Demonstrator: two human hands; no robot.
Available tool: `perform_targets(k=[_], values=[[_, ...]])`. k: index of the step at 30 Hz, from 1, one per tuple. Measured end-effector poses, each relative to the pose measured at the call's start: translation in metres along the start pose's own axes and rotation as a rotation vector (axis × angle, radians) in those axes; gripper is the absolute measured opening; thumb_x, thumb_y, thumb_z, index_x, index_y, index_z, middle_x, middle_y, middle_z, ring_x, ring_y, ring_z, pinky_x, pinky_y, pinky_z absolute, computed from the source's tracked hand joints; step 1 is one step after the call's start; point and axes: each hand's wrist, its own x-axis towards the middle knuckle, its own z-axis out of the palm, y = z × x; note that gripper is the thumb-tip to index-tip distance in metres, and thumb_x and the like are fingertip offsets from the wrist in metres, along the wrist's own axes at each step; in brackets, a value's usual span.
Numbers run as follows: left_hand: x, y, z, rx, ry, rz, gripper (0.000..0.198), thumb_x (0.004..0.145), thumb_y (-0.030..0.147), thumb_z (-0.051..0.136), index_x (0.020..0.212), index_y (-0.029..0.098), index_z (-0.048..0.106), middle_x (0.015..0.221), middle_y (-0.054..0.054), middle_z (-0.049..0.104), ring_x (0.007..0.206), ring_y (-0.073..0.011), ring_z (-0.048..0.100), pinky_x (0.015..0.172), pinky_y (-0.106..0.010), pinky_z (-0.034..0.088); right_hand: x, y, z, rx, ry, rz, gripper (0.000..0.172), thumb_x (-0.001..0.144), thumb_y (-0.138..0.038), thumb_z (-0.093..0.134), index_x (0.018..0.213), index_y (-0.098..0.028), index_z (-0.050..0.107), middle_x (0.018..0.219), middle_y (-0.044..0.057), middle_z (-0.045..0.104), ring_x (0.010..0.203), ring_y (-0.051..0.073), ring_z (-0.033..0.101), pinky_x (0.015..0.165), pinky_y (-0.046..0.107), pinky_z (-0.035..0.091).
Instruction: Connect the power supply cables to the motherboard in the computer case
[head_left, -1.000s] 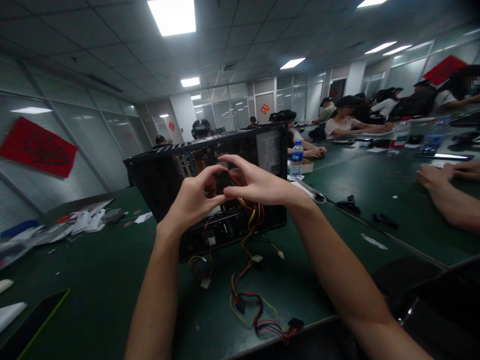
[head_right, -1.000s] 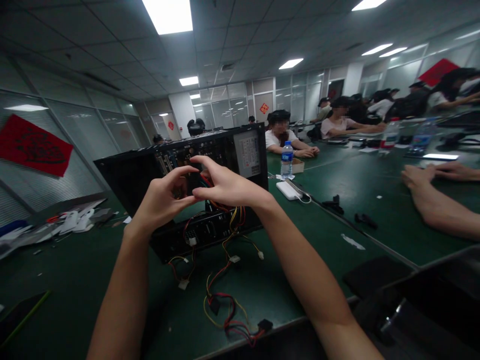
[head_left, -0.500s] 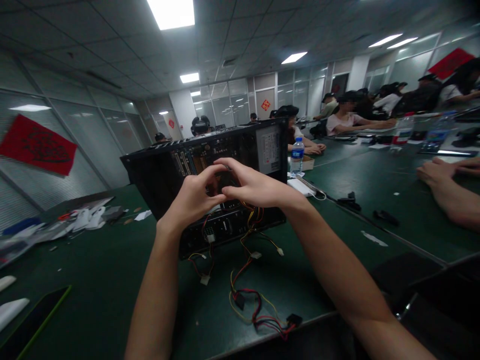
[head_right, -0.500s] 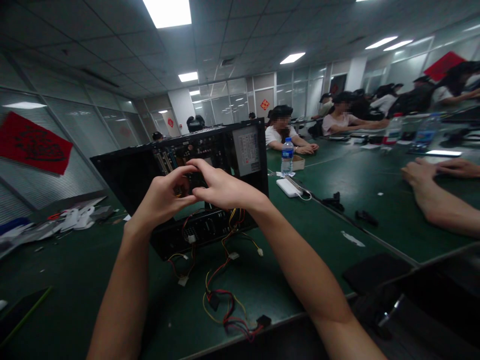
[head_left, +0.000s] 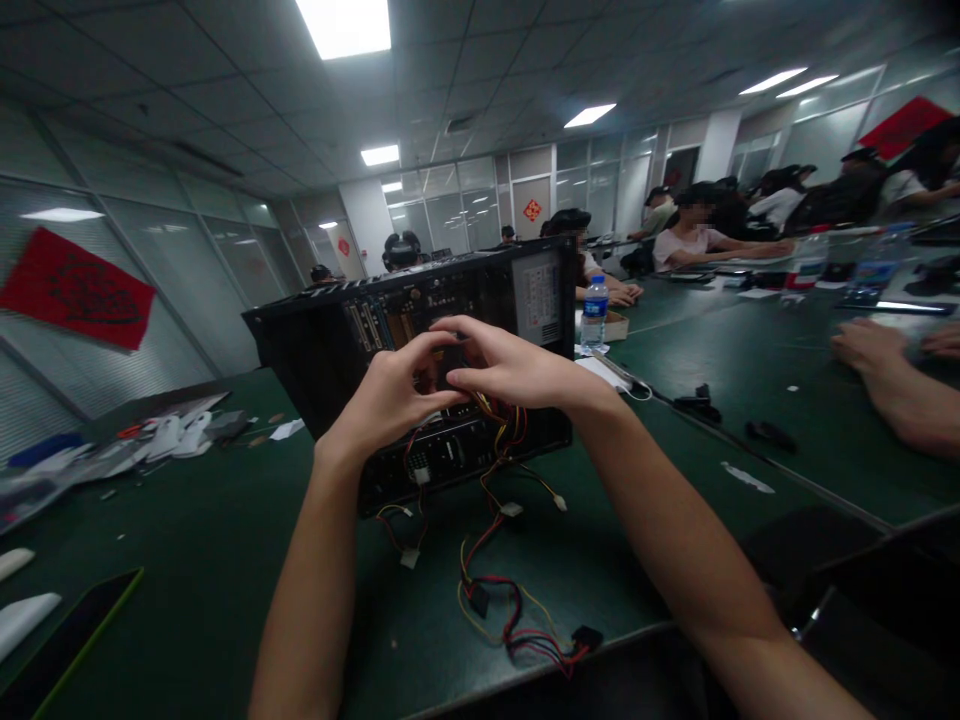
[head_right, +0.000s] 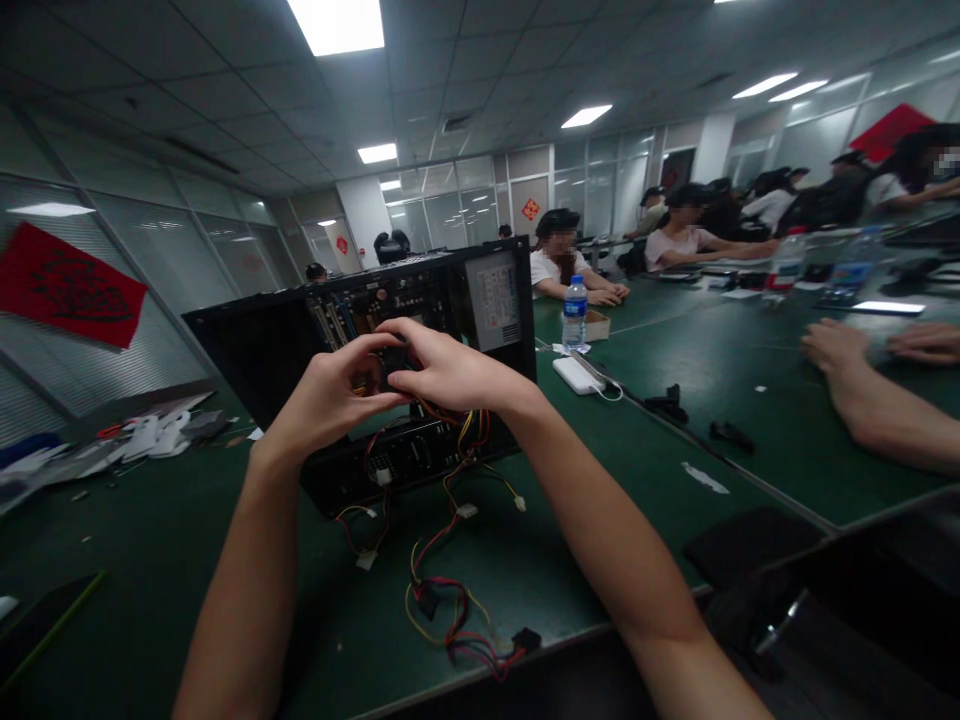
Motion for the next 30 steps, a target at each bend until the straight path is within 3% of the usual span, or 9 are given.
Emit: perform_targets(k=[14,23,30], values=[[0.0011,-0.0003,0.0028,0.012,-0.002,0.031,0.054,0.079,0.029,0.078,0.128,0.017,0.059,0.067,0.006,0.055,0.059,-0.0106,0.053,0.055,-0.021,0.041,-0.0023,0.0002,-0.0025,-0.079,-0.114,0.038,0.061,0.082,-0.016,0.053,0.143,-0.018,0.043,0.14,0.009,0.053,0.131,0.024,0.049,0.116,0.043,0.036],[0.0031,-0.0026,0.0052,0.027,0.005,0.051,0.049,0.08,0.021,0.072,0.127,0.018,0.059,0.067,0.007,0.056,0.058,-0.0101,0.054,0.056,-0.021,0.042,0.0011,0.0065,0.0031,-0.031,-0.095,0.056,0.062,0.079,-0.016,0.055,0.14,-0.02,0.044,0.129,0.007,0.059,0.121,0.023,0.056,0.11,0.042,0.042],[0.0015,-0.0067,0.0037,0.034,-0.001,0.059,0.051,0.08,0.028,0.073,0.128,0.018,0.059,0.083,0.001,0.066,0.069,-0.0138,0.061,0.062,-0.024,0.046,0.0015,0.0034,0.0047,-0.007,-0.085,0.082,0.06,0.077,-0.016,0.056,0.136,-0.018,0.044,0.133,0.009,0.056,0.126,0.022,0.052,0.112,0.04,0.039]])
